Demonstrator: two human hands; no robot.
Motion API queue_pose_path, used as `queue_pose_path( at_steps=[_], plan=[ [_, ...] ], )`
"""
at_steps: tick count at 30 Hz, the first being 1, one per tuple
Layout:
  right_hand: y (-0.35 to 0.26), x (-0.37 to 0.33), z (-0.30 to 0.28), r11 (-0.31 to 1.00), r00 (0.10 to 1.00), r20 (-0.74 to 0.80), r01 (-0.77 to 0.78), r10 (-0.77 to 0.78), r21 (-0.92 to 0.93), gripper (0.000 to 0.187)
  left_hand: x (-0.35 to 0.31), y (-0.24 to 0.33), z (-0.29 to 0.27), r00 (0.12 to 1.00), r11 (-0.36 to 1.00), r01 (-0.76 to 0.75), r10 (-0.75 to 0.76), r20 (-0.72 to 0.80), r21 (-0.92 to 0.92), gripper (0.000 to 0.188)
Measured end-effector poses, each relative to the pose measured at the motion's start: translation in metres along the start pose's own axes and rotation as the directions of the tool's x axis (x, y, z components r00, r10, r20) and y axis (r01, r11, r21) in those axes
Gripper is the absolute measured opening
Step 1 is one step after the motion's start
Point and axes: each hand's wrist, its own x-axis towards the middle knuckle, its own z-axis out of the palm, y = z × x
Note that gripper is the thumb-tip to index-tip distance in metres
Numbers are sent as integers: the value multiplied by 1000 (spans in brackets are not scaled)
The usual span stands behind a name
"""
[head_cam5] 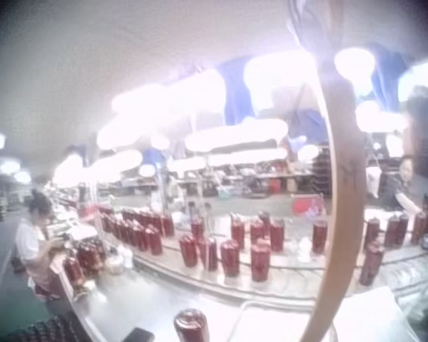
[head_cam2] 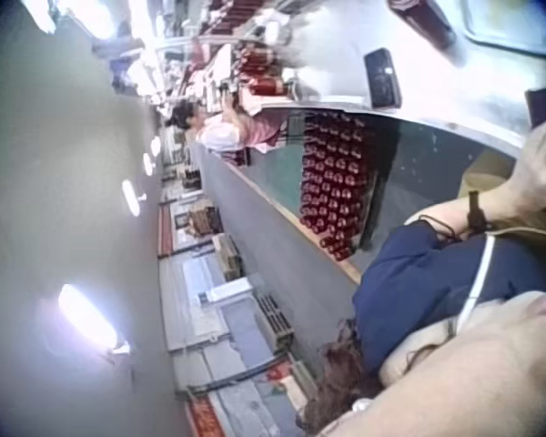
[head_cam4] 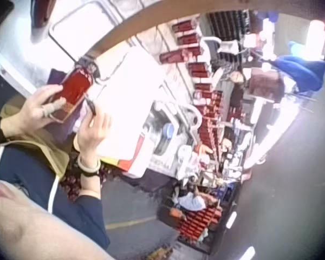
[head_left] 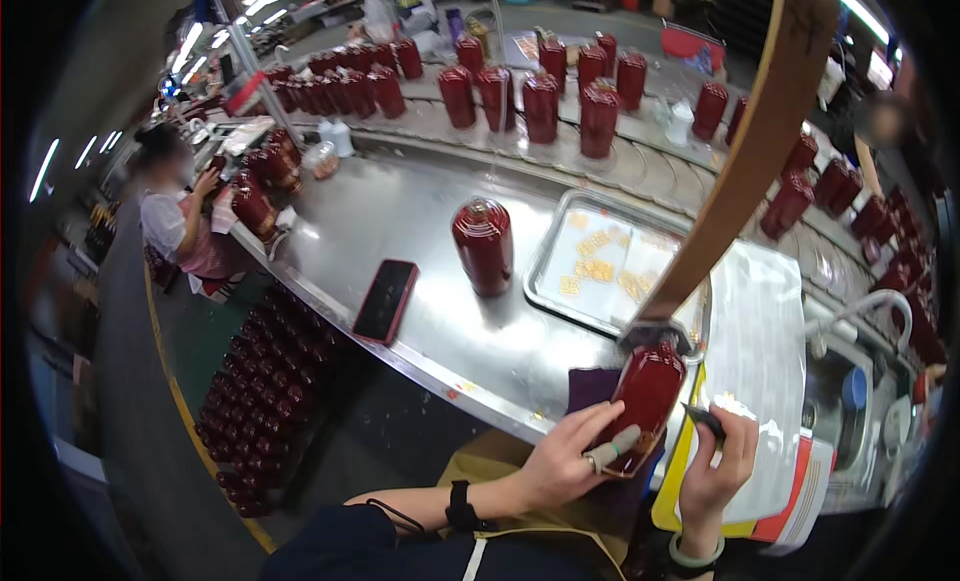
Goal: Applying gold decorative labels to red liquor bottles on an assembly line.
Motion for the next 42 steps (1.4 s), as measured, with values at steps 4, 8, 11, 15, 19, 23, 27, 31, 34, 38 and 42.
queue_pose_path(
  at_steps=[4,8,11,15,19,23,27,31,34,38,42],
  plan=[
    [-3,-3,7,998,998,34,53,-53,18,26,-8,2,-1,1000,1000,16,-16,-5,15,65],
    [-15,-18,12,950,944,124,312,-306,-27,20,-15,-5,5,998,994,41,-46,-51,-101,76],
    [-34,-27,6,942,888,316,317,-335,107,19,-16,-14,8,987,945,141,-156,-28,-295,96],
    [-10,6,24,987,989,66,140,-135,-78,18,-6,-5,7,983,967,184,-186,4,-177,108],
    [-7,0,21,908,908,150,407,-391,-97,26,-6,-13,12,982,964,176,-186,-30,-199,108],
    [-33,-6,15,953,909,290,295,-300,63,23,-10,-17,19,984,961,153,-171,-56,-232,107],
    [-6,22,19,912,948,48,315,-313,-263,26,-5,-12,10,977,967,201,-209,-36,-154,109],
    [-24,-23,20,893,854,265,417,-448,167,22,-5,-20,12,990,987,104,-115,-85,-119,104],
    [-14,-8,26,964,949,200,215,-243,155,18,-5,-20,10,984,967,164,-174,-35,-193,105],
    [7,9,27,925,940,17,339,-341,-169,27,-2,-21,0,991,973,122,-132,-39,-198,107],
    [-15,-25,20,864,819,307,395,-485,311,26,-7,-28,9,980,908,195,-194,40,-371,107]
  ],
)
